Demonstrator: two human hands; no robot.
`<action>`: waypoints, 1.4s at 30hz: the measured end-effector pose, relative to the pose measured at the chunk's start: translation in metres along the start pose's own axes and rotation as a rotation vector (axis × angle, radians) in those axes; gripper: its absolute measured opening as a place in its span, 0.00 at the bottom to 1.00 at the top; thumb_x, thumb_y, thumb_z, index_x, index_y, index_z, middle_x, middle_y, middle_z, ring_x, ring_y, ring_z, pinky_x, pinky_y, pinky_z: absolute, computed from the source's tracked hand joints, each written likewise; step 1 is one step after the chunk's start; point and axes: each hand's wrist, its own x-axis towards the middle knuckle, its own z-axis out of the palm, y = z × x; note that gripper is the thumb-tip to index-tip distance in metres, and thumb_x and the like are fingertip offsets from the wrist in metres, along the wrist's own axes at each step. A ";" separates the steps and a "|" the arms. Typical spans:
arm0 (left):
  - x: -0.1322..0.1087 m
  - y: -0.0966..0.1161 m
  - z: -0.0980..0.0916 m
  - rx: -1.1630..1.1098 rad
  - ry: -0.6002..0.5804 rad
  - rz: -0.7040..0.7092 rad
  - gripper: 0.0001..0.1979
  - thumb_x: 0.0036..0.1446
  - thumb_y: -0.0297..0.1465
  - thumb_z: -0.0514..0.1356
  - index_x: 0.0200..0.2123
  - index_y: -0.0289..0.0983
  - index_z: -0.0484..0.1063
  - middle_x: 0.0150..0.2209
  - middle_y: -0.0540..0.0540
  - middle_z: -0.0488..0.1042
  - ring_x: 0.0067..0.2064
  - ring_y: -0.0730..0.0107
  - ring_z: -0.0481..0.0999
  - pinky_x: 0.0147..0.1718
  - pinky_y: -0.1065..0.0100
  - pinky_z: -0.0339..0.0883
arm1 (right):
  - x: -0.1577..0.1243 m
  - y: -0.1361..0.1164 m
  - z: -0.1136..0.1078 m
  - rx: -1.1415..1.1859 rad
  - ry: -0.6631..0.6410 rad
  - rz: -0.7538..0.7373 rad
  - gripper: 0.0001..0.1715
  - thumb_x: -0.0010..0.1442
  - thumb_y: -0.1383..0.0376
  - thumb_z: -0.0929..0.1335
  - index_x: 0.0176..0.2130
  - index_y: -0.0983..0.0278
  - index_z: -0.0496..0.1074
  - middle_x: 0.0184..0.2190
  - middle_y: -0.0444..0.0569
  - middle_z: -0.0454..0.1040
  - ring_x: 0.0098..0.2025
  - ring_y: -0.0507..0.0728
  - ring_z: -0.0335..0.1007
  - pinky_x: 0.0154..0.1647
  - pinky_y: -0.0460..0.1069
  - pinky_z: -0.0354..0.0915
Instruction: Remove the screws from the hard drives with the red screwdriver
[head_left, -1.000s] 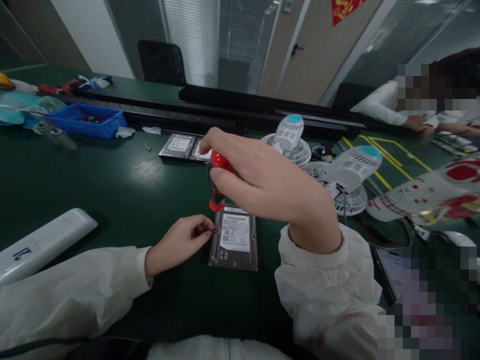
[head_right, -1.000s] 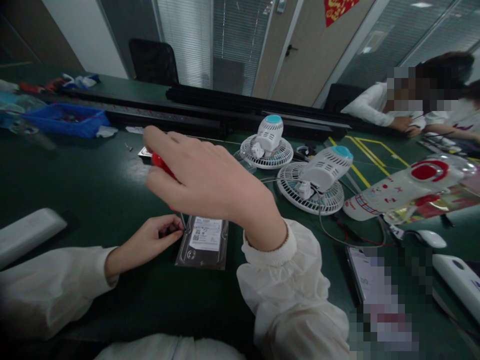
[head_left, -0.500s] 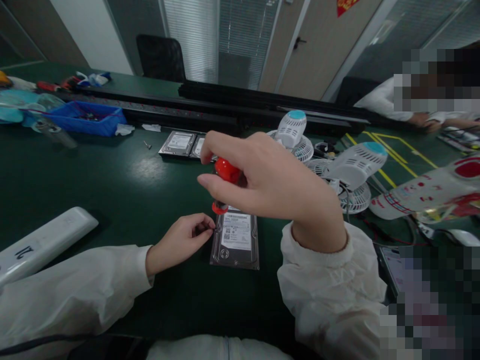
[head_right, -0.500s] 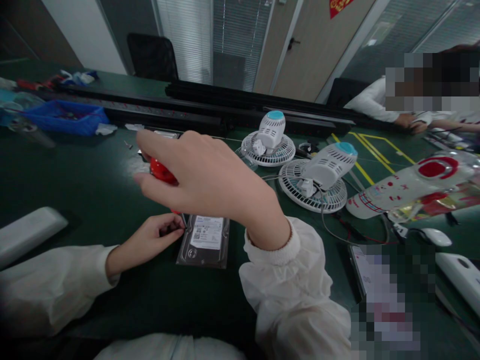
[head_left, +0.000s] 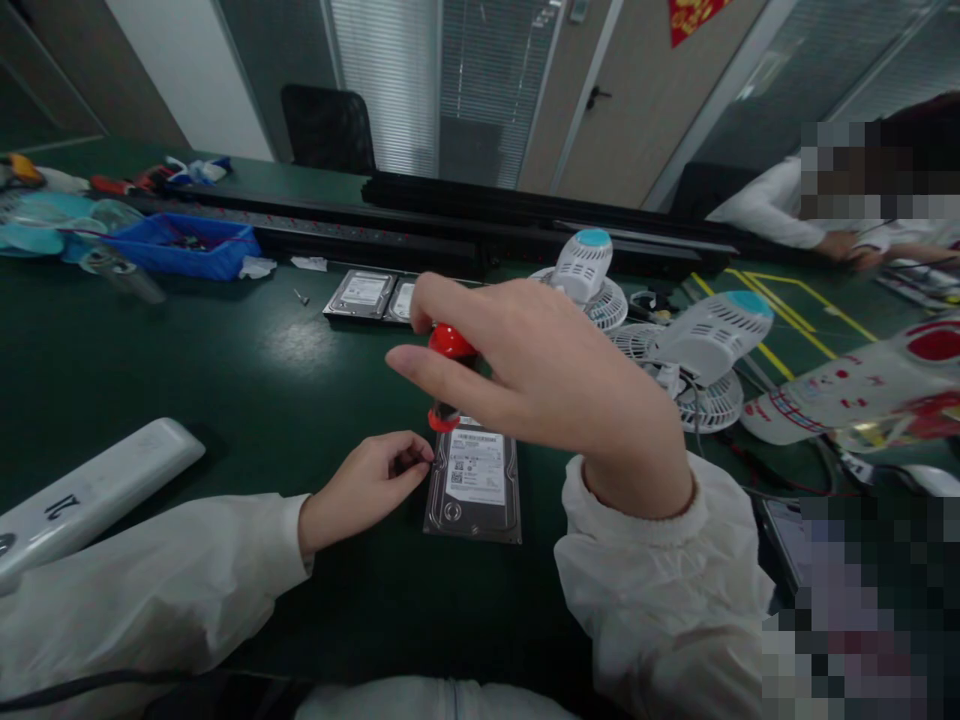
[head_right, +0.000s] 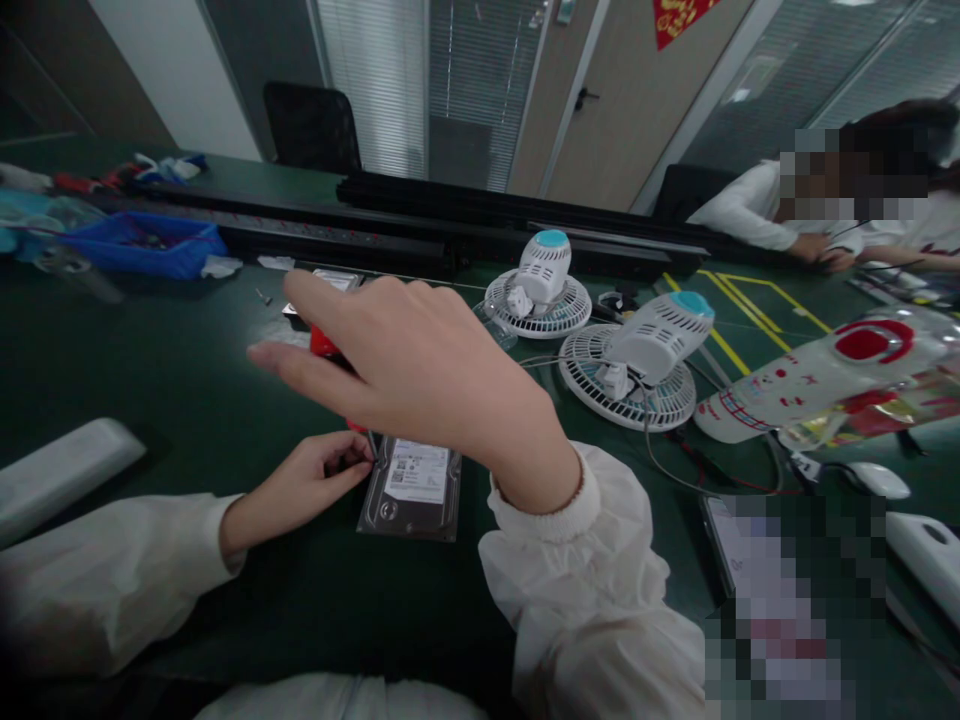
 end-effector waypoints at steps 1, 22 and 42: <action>0.000 0.001 0.000 0.002 -0.004 -0.009 0.07 0.64 0.34 0.59 0.37 0.37 0.74 0.34 0.47 0.78 0.33 0.65 0.77 0.32 0.67 0.69 | 0.000 0.000 0.000 0.024 -0.003 0.008 0.18 0.74 0.56 0.59 0.47 0.66 0.67 0.32 0.43 0.68 0.30 0.51 0.57 0.35 0.50 0.50; 0.003 0.007 -0.001 0.028 0.018 0.019 0.05 0.62 0.31 0.60 0.36 0.37 0.75 0.31 0.49 0.77 0.31 0.68 0.74 0.31 0.69 0.67 | 0.000 0.008 -0.001 -0.002 0.048 0.017 0.25 0.74 0.48 0.60 0.39 0.65 0.69 0.26 0.40 0.65 0.27 0.48 0.54 0.33 0.49 0.47; 0.002 0.005 0.000 0.022 0.010 0.005 0.05 0.63 0.31 0.60 0.37 0.37 0.75 0.32 0.48 0.78 0.31 0.68 0.74 0.31 0.69 0.67 | 0.000 0.007 -0.002 0.041 -0.006 -0.106 0.08 0.72 0.65 0.60 0.45 0.65 0.67 0.39 0.46 0.72 0.36 0.51 0.62 0.38 0.49 0.56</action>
